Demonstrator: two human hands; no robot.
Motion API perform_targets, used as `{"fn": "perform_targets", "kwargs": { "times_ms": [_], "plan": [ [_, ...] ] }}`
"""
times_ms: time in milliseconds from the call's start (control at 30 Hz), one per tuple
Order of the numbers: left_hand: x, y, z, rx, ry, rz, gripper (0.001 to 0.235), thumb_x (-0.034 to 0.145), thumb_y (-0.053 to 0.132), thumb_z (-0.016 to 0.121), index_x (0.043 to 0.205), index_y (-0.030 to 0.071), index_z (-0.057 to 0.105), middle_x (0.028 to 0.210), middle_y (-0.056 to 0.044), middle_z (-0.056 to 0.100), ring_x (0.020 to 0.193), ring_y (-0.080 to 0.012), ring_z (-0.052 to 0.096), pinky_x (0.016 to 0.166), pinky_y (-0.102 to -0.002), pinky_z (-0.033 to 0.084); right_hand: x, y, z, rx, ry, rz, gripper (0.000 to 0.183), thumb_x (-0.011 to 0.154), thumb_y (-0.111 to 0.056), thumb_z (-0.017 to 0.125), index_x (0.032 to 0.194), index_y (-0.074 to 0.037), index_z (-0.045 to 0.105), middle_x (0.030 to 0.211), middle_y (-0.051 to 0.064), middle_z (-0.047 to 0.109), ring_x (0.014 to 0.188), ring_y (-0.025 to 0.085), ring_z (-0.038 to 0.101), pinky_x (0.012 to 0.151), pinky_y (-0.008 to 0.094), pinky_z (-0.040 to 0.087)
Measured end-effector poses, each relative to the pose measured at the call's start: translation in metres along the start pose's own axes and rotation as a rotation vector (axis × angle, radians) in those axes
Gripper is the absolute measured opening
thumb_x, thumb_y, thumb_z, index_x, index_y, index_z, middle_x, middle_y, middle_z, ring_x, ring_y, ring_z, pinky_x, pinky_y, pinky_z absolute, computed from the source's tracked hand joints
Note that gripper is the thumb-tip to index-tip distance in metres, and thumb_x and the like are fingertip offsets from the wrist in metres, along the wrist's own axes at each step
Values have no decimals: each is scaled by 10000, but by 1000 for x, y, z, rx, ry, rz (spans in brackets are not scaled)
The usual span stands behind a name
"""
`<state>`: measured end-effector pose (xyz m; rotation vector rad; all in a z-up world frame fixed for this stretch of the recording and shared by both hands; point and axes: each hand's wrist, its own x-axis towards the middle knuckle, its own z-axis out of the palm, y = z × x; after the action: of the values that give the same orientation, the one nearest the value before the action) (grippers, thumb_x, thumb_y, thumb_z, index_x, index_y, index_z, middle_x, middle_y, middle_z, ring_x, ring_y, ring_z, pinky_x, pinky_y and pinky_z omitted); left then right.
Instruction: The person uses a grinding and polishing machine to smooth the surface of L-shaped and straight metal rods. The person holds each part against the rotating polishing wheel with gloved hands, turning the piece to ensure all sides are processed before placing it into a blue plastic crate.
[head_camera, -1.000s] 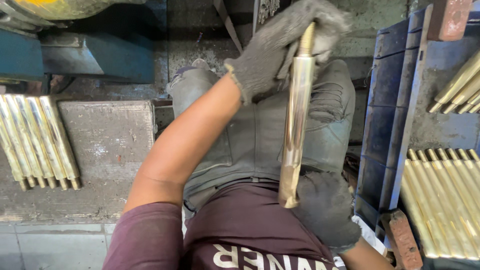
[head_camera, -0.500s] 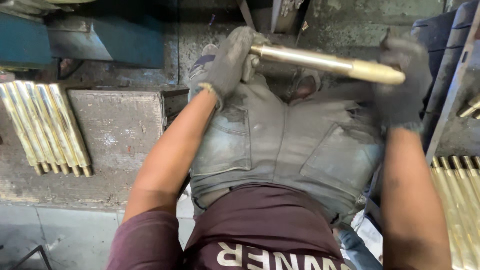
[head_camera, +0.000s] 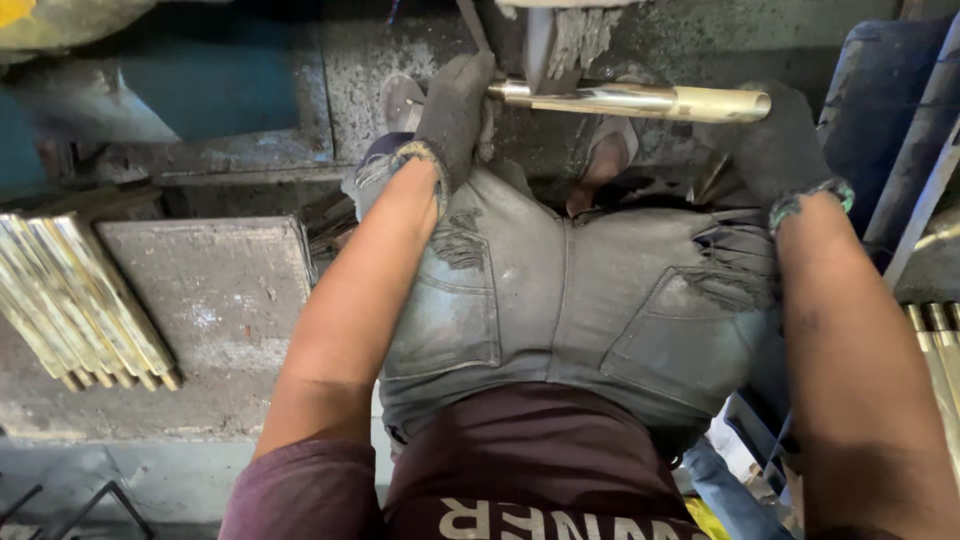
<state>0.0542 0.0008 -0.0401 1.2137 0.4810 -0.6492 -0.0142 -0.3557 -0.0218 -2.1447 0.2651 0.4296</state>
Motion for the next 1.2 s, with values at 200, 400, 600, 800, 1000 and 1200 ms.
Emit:
{"fn": "perform_targets", "kwargs": {
  "times_ms": [200, 400, 600, 800, 1000, 1200],
  "plan": [
    [8, 4, 2, 33, 62, -24, 327, 987, 368, 540, 1019, 57, 638, 602, -26, 527, 443, -144, 447, 389, -316, 365, 17, 0, 0, 381, -173, 284, 318, 942, -187, 743, 1190, 11, 725, 888, 30, 710, 785, 171, 640, 710, 329, 510],
    [0, 0, -7, 322, 171, 118, 347, 1026, 374, 507, 938, 73, 655, 648, -18, 609, 489, -117, 524, 434, -285, 418, -2, -14, 5, -95, 75, -277, 195, 936, -103, 793, 1063, -1, 687, 940, 122, 688, 885, 272, 672, 787, 381, 535],
    [-15, 5, -4, -13, 114, 41, 309, 993, 355, 560, 848, 84, 595, 585, -50, 542, 399, -162, 439, 364, -335, 364, -7, -32, 3, -375, 410, -779, 118, 949, -59, 790, 1007, -22, 694, 1026, 171, 716, 991, 356, 710, 883, 420, 567],
    [0, 2, -14, 10, 138, 25, 303, 952, 294, 563, 799, 40, 627, 540, -62, 529, 369, -170, 418, 353, -338, 357, 2, -11, 17, -197, 201, -344, 167, 1005, -166, 781, 1052, -21, 713, 963, 160, 720, 909, 304, 721, 816, 391, 566],
    [21, -19, -36, -26, 87, 116, 249, 1011, 239, 589, 898, 19, 623, 659, -78, 567, 476, -176, 483, 460, -343, 410, 30, -10, 13, 142, -208, 81, 308, 925, -297, 755, 1113, -54, 747, 919, 103, 741, 830, 193, 708, 741, 372, 540],
    [13, -6, -28, -30, 134, 11, 269, 977, 318, 536, 952, 62, 616, 610, -68, 583, 383, -164, 457, 340, -320, 362, 20, -25, 14, 76, -127, 44, 311, 931, -331, 752, 1058, -47, 746, 860, 162, 709, 781, 299, 678, 694, 400, 521]
  ]
}}
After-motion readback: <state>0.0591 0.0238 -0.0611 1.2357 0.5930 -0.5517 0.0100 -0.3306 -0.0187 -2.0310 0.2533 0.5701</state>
